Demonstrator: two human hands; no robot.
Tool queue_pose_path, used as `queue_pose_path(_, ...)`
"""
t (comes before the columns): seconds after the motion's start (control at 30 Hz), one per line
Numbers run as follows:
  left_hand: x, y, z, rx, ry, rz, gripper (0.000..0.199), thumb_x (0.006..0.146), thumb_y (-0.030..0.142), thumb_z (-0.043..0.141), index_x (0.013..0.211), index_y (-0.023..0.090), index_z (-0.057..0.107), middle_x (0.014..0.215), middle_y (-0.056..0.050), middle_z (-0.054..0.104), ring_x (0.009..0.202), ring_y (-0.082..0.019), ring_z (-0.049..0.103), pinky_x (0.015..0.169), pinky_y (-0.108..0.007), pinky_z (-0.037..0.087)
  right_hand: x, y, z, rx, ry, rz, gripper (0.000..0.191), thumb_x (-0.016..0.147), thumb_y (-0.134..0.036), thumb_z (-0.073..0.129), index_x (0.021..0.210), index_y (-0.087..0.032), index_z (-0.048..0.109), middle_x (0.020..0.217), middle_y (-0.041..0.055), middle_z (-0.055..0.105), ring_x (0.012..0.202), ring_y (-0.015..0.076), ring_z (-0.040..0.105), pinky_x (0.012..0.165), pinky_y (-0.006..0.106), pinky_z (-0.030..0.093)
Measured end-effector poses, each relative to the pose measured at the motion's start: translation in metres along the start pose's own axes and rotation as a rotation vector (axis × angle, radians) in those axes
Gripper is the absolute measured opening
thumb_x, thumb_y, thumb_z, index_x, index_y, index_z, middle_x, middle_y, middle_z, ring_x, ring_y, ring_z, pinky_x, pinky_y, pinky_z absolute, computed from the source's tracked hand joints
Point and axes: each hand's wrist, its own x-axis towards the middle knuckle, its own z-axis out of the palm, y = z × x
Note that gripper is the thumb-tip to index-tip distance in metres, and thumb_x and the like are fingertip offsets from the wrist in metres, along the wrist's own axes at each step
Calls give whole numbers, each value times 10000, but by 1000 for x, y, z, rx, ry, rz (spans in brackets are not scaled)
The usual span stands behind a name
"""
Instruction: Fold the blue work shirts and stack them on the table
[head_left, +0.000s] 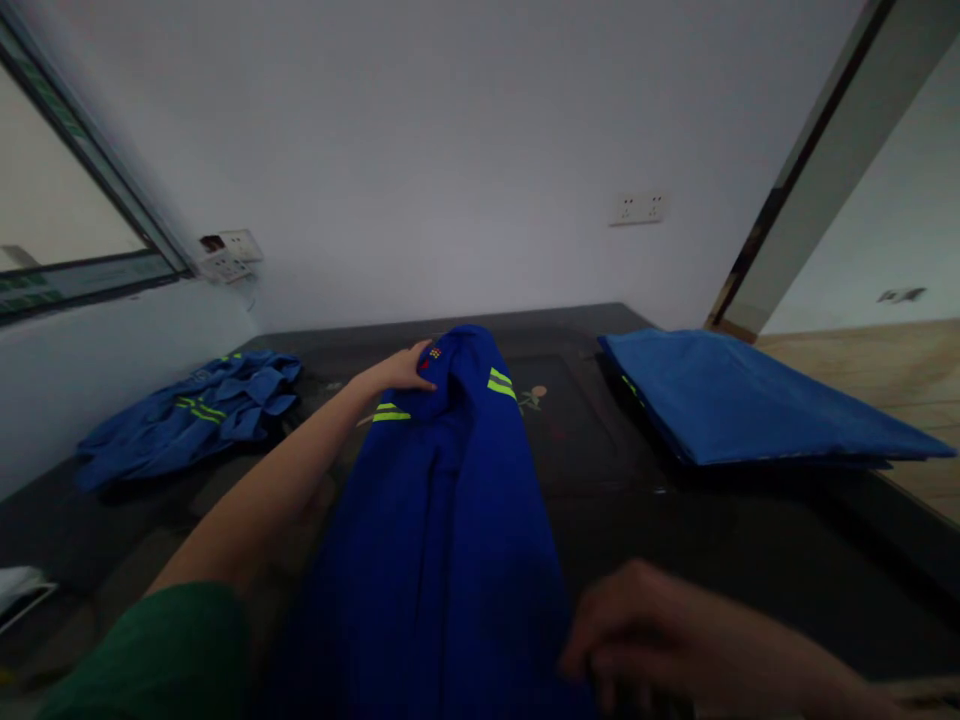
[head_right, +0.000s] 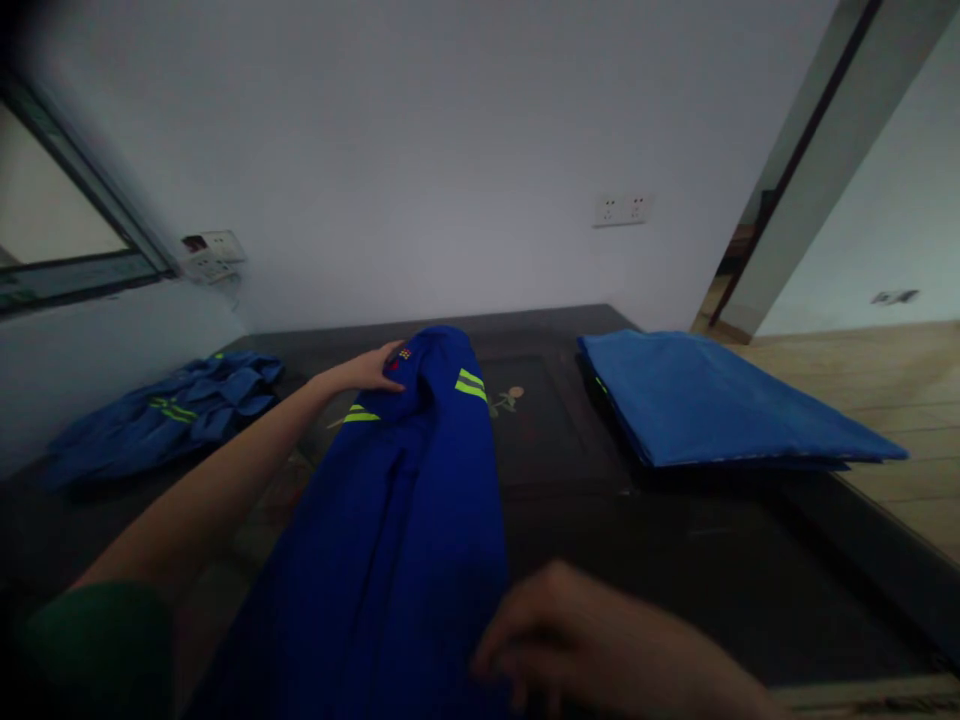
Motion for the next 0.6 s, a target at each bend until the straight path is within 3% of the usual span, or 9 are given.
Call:
queue_pose_path(0.03,-12,-10,4,-98,-3,-17,1094,532,393,831,1459,138,310,1386,-172,517,1236,-323,525,1016,-371,423,18,7,-27,58,92,59,315,953,-353,449,1026,-195,712,844,48,717,675,126,681,552,206,529)
queue_pose_path(0.13,-48,-33,24,-409,47,-150,1077,507,435,818,1429,137,348,1290,-163,600,1148,-315,597,948,-406,482,98,45,-108,37,385,32,247,895,-272,521,1027,-138,681,843,68,706,666,124,658,585,225,523)
queue_pose_path(0.23,-74,-41,56,-595,158,-299,828,521,483,801,1232,134,559,1129,-150,690,1045,-333,652,893,-434,508,189,84,-174,-110,658,68,292,841,-137,514,1095,-110,657,916,96,708,774,159,663,683,265,531)
queue_pose_path(0.3,-80,-38,77,-663,216,-343,651,559,482,787,1095,143,639,1065,-139,715,1014,-336,663,888,-438,510,241,100,-204,-220,797,77,349,830,-84,478,1136,-100,644,1089,126,685,981,177,637,861,286,493)
queue_pose_path(0.37,-80,-34,90,-736,279,-336,517,631,483,742,1017,146,668,1071,-133,715,1025,-324,658,920,-440,496,280,108,-223,-248,812,70,345,843,-95,460,1133,-103,648,1195,127,648,1110,186,581,960,293,431)
queue_pose_path(0.43,-75,-30,91,-822,378,-289,452,717,492,667,1015,152,670,1127,-119,700,1090,-299,630,974,-428,468,303,115,-232,-234,740,67,276,870,-181,473,1032,-113,687,1124,105,680,1063,200,595,930,296,439)
queue_pose_path(0.53,-71,-28,68,-1000,576,-219,431,826,472,564,1122,167,632,1231,-88,656,1181,-242,579,1009,-362,452,314,129,-241,-207,597,87,352,874,-412,508,802,-131,707,841,61,708,804,197,626,765,294,478)
queue_pose_path(0.6,-71,-30,47,-1149,672,-258,389,867,422,539,1164,179,607,1233,-76,654,1142,-215,605,966,-323,487,313,142,-248,-211,522,68,475,843,-565,503,716,-140,673,728,42,671,696,174,591,689,281,460)
